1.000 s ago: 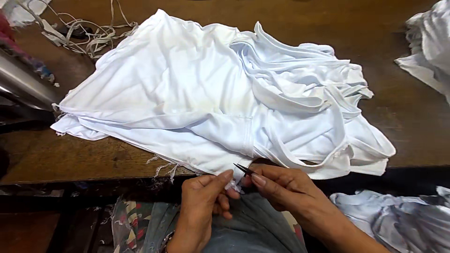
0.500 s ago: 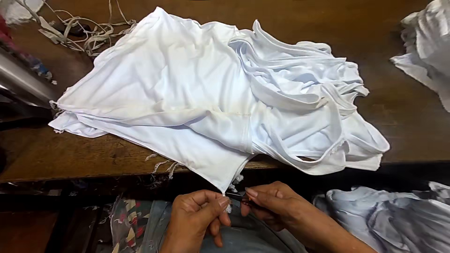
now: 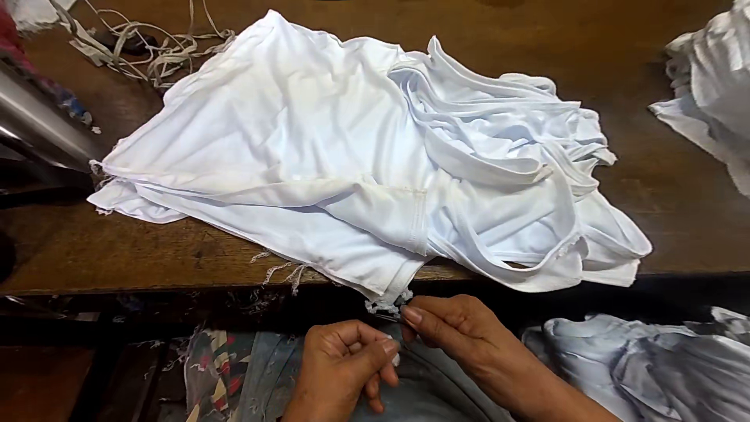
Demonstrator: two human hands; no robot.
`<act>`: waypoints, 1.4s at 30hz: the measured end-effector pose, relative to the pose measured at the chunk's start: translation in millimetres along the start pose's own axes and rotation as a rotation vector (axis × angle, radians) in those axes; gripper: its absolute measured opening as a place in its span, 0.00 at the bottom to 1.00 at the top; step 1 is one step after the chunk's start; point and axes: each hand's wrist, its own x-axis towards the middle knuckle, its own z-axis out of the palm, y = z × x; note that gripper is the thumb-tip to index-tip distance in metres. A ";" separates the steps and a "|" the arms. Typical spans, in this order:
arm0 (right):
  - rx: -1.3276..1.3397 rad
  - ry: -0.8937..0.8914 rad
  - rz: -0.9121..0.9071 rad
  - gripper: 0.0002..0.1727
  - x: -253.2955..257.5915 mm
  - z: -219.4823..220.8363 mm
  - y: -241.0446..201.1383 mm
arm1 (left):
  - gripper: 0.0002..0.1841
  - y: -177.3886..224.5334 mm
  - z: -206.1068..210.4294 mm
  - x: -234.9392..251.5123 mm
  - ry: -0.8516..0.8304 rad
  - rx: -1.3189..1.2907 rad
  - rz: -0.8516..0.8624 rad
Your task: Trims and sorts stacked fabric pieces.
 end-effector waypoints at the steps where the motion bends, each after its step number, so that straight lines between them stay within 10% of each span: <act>1: -0.037 0.026 -0.090 0.22 1.1 2.1 -2.1 | 0.03 -1.7 0.2 -0.7 0.002 0.086 0.046; 7: -0.796 0.246 -0.497 0.16 32.1 17.6 -6.5 | 0.04 -5.7 -6.8 -4.8 -0.003 0.500 0.242; 11: -0.678 0.250 -0.511 0.07 49.6 9.7 -11.2 | 0.14 8.0 -27.6 -6.6 0.226 0.759 0.442; 14: -0.394 0.204 -0.444 0.03 52.8 -2.2 -29.5 | 0.16 36.7 -42.6 -4.9 0.418 0.478 0.475; 19: -0.300 0.192 -0.481 0.03 52.6 -12.1 -60.0 | 0.14 74.4 -48.6 9.9 0.230 -0.130 0.219; 23: -0.362 0.158 -0.479 0.02 45.9 -7.7 -54.1 | 0.15 70.9 -42.5 30.9 0.162 -0.101 0.131; 32: 0.185 -0.060 0.052 0.25 17.3 30.6 -24.3 | 0.11 36.1 -60.6 8.7 0.293 0.228 0.275; 42: 0.498 -0.027 0.361 0.23 42.3 63.2 -30.2 | 0.09 28.1 -58.4 0.6 0.281 0.211 0.365</act>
